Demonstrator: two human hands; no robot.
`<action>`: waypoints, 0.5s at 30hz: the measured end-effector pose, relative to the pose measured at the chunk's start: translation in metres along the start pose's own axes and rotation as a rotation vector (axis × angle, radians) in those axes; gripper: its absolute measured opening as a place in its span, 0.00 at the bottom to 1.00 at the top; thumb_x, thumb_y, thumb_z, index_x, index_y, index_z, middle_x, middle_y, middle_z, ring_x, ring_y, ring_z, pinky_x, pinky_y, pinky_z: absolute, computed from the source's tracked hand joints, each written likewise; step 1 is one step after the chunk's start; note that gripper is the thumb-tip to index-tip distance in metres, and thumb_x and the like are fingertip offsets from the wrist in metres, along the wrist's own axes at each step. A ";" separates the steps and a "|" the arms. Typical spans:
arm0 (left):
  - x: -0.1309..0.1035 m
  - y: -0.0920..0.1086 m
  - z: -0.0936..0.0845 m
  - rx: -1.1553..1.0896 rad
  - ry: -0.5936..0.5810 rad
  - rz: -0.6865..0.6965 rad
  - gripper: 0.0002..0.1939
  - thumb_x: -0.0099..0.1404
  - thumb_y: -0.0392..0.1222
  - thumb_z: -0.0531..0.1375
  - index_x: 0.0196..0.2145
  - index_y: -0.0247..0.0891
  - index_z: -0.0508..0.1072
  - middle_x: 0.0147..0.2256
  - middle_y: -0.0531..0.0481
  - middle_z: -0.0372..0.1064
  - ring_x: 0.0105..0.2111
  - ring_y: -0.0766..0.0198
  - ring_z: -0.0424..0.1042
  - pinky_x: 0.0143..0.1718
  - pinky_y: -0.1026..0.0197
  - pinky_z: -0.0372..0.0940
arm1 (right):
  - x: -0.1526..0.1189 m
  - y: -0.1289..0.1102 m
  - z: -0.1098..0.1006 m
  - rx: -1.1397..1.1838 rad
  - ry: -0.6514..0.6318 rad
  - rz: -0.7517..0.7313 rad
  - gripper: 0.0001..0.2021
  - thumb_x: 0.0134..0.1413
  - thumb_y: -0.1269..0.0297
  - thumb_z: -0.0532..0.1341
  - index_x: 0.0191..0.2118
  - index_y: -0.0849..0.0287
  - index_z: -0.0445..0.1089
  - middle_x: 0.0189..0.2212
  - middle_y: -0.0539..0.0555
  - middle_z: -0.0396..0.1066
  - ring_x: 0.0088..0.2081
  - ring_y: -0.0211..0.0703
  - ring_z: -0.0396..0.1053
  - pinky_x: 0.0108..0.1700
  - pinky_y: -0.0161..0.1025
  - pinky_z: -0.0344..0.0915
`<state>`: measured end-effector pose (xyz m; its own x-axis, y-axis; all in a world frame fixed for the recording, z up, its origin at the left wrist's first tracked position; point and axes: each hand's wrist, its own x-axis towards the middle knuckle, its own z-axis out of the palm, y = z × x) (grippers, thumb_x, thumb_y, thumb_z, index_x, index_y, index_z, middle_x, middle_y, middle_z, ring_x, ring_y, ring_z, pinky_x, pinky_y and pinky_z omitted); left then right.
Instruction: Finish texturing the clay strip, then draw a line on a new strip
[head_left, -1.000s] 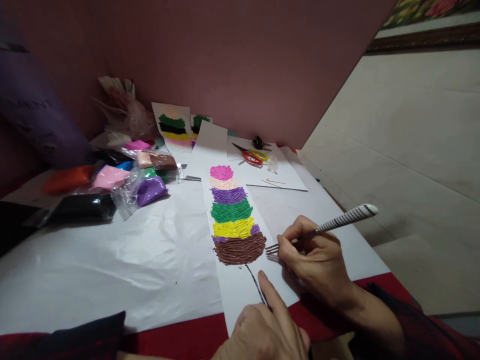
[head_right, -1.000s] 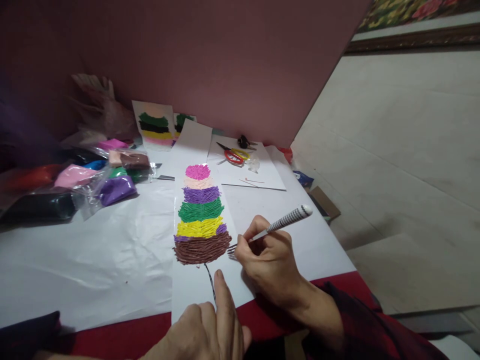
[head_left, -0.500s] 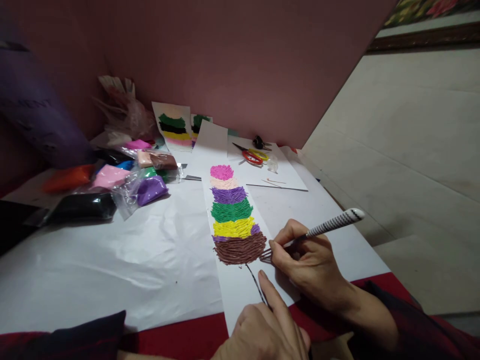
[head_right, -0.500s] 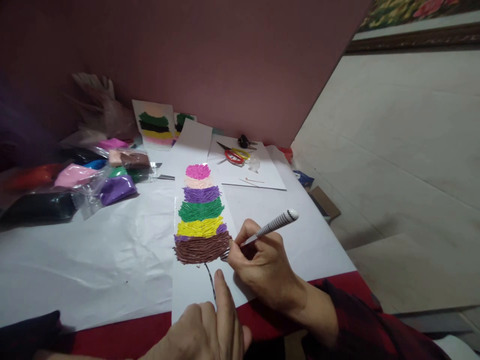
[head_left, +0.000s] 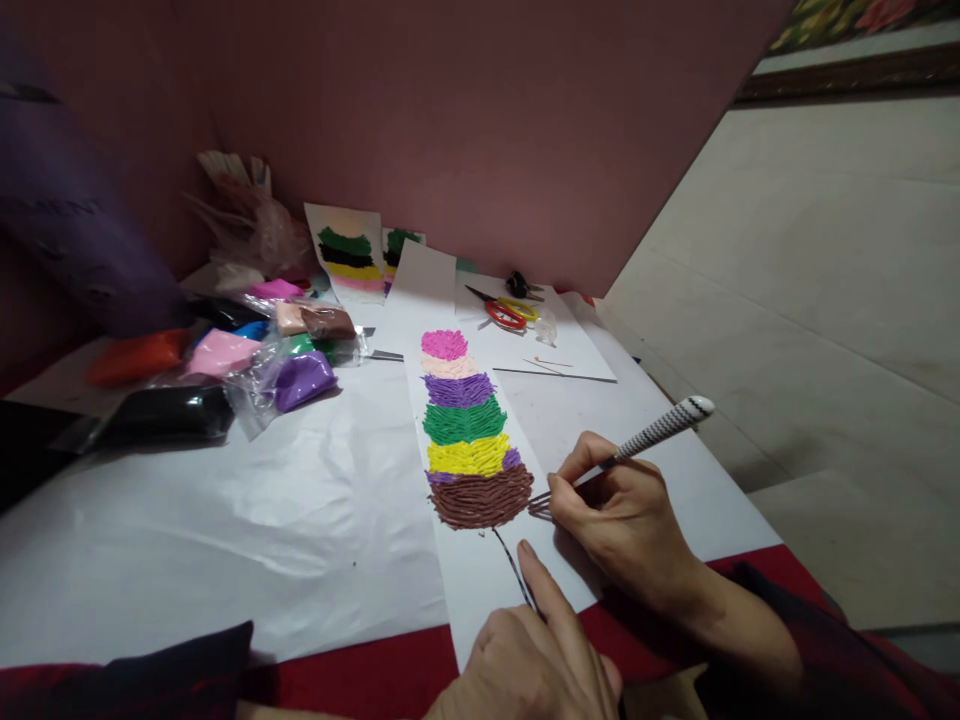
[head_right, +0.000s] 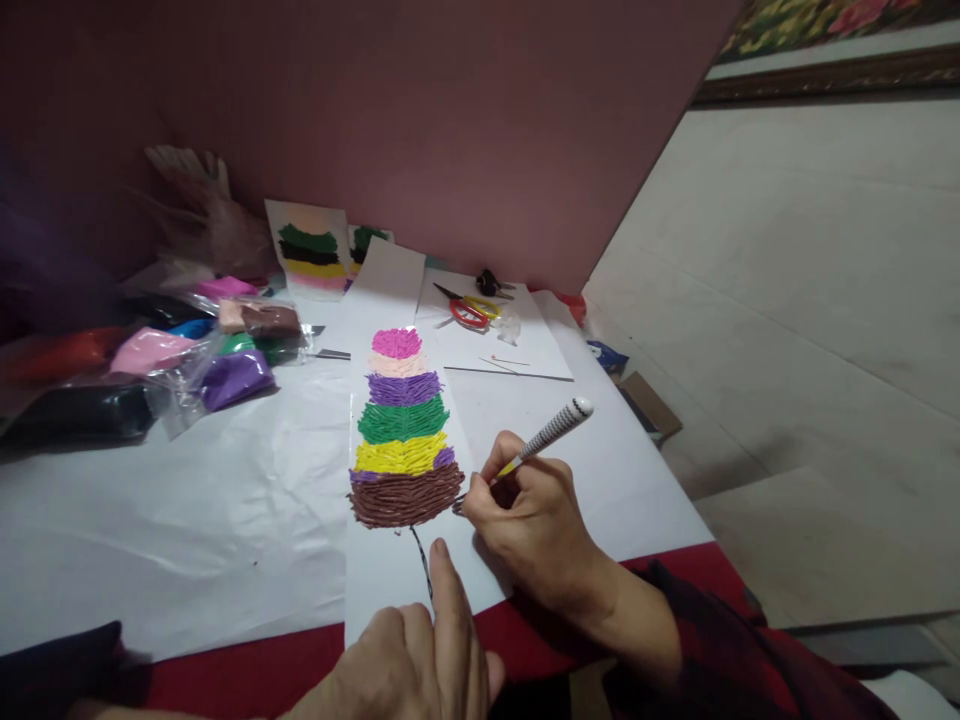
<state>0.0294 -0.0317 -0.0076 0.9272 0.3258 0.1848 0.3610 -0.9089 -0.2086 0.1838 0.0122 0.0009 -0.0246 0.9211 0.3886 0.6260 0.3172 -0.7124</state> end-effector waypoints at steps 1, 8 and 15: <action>0.003 0.002 0.004 0.018 0.015 -0.008 0.15 0.68 0.39 0.52 0.36 0.37 0.80 0.42 0.39 0.78 0.13 0.69 0.61 0.11 0.60 0.59 | 0.000 0.000 0.000 -0.001 0.003 0.009 0.11 0.51 0.73 0.58 0.22 0.55 0.58 0.13 0.40 0.53 0.13 0.28 0.52 0.13 0.30 0.46; 0.003 0.005 0.012 0.077 0.137 -0.037 0.17 0.68 0.36 0.50 0.33 0.40 0.80 0.39 0.38 0.78 0.10 0.69 0.58 0.06 0.62 0.46 | 0.001 0.001 -0.001 -0.009 0.048 0.046 0.11 0.50 0.72 0.58 0.22 0.55 0.57 0.12 0.41 0.55 0.12 0.29 0.52 0.12 0.30 0.44; -0.011 -0.004 -0.001 0.130 0.244 -0.028 0.14 0.68 0.40 0.53 0.36 0.37 0.79 0.43 0.36 0.77 0.16 0.67 0.63 0.14 0.60 0.58 | 0.002 0.001 -0.004 0.190 0.083 0.110 0.11 0.52 0.69 0.61 0.23 0.55 0.59 0.11 0.43 0.59 0.12 0.32 0.57 0.13 0.30 0.52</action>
<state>0.0176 -0.0325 -0.0077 0.8710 0.2636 0.4146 0.4102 -0.8546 -0.3185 0.1873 0.0135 0.0033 0.1050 0.9331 0.3439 0.4635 0.2600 -0.8471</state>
